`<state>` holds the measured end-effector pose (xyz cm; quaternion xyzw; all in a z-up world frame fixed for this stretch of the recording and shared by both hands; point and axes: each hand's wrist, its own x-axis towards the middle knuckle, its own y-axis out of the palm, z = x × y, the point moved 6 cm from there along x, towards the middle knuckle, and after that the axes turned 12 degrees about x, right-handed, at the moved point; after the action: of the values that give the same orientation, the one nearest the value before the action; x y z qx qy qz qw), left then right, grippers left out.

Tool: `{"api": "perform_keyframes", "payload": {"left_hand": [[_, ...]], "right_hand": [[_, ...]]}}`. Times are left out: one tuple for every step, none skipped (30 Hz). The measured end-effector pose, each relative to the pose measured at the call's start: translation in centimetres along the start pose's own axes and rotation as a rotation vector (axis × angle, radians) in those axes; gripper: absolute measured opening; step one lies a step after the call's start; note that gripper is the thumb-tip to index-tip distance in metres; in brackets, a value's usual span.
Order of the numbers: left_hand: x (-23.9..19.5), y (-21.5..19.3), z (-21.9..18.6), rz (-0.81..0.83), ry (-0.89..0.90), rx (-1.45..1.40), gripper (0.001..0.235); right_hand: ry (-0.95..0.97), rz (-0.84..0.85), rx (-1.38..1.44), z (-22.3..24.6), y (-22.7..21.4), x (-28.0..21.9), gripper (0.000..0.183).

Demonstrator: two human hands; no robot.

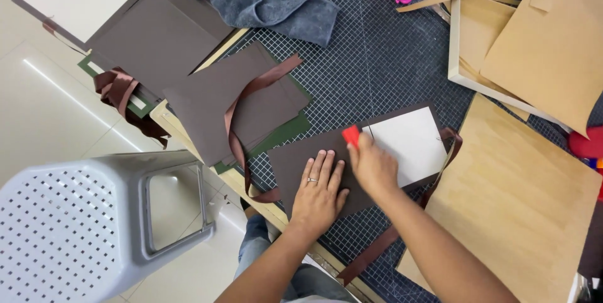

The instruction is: Smoothing and pressing paper onto cardboard covers and attaching ribbons to assemble handmade notebooks.

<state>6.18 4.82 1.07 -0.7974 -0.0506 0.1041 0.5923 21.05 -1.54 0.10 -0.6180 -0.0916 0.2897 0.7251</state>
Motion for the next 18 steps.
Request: {"api": "perform_keyframes", "payload": {"left_hand": [[0.2, 0.0, -0.1, 0.016, 0.004, -0.006, 0.064], [-0.1, 0.0, -0.3, 0.016, 0.005, -0.006, 0.064], [-0.1, -0.2, -0.2, 0.02, 0.002, -0.007, 0.064], [0.0, -0.3, -0.1, 0.024, 0.0, -0.008, 0.064], [0.2, -0.2, 0.0, 0.02, 0.001, -0.008, 0.064], [0.4, 0.0, 0.1, 0.017, 0.005, 0.0, 0.064], [0.0, 0.4, 0.0, 0.026, 0.005, 0.005, 0.065], [-0.2, 0.1, -0.2, 0.033, 0.001, 0.001, 0.065], [-0.3, -0.1, -0.3, 0.039, -0.008, 0.002, 0.065], [-0.4, -0.4, -0.3, 0.045, -0.017, 0.004, 0.065], [-1.0, 0.5, -0.5, 0.036, -0.024, 0.011, 0.065], [-1.6, 0.4, -0.8, -0.123, -0.018, 0.056, 0.066], [-2.6, 0.5, -1.4, -0.275, -0.006, 0.095, 0.067], [-2.6, 0.3, -1.2, -0.277, -0.009, 0.097, 0.067], [-2.8, 0.0, -1.1, -0.296, 0.012, 0.066, 0.065], [-3.1, -0.1, -1.0, -0.315, 0.032, 0.035, 0.063], [-3.2, 0.1, -1.0, -0.306, 0.029, 0.03, 0.063], [-3.4, 0.4, -1.2, -0.27, 0.036, 0.043, 0.063]], "right_hand": [[0.022, -0.021, 0.002, -0.7, -0.4, 1.1, 0.039], [0.023, -0.021, 0.002, -0.4, -0.5, 0.6, 0.039], [0.022, -0.035, -0.01, 0.2, -0.7, 0.6, 0.037], [0.021, -0.049, -0.022, 0.8, -1.0, 0.6, 0.035], [0.021, -0.053, -0.024, 1.0, -0.9, 0.4, 0.035], [0.003, -0.029, -0.029, 1.4, -0.6, 0.2, 0.036], [-0.013, 0.007, -0.033, 1.7, -0.1, -0.5, 0.037], [-0.013, 0.016, -0.034, 0.5, -0.1, 0.6, 0.037], [-0.003, -0.036, -0.05, -0.6, -0.5, 1.9, 0.035], [0.007, -0.087, -0.066, -1.7, -0.9, 3.1, 0.034], [-0.004, -0.094, -0.062, -1.1, -0.9, 2.8, 0.034], [-0.023, -0.115, 0.017, -0.4, -1.0, 2.4, 0.033], [-0.034, -0.129, 0.092, -0.1, -1.1, 1.6, 0.032], [-0.037, -0.13, 0.092, 0.5, -0.6, 0.8, 0.032], [-0.117, -0.099, 0.035, 1.7, 0.2, -0.2, 0.03], [-0.197, -0.068, -0.022, 2.7, 1.1, -1.3, 0.03], [-0.194, -0.058, -0.023, 1.9, 0.6, 0.0, 0.03], [-0.118, -0.082, 0.019, 0.7, -0.1, 1.3, 0.031]]}}
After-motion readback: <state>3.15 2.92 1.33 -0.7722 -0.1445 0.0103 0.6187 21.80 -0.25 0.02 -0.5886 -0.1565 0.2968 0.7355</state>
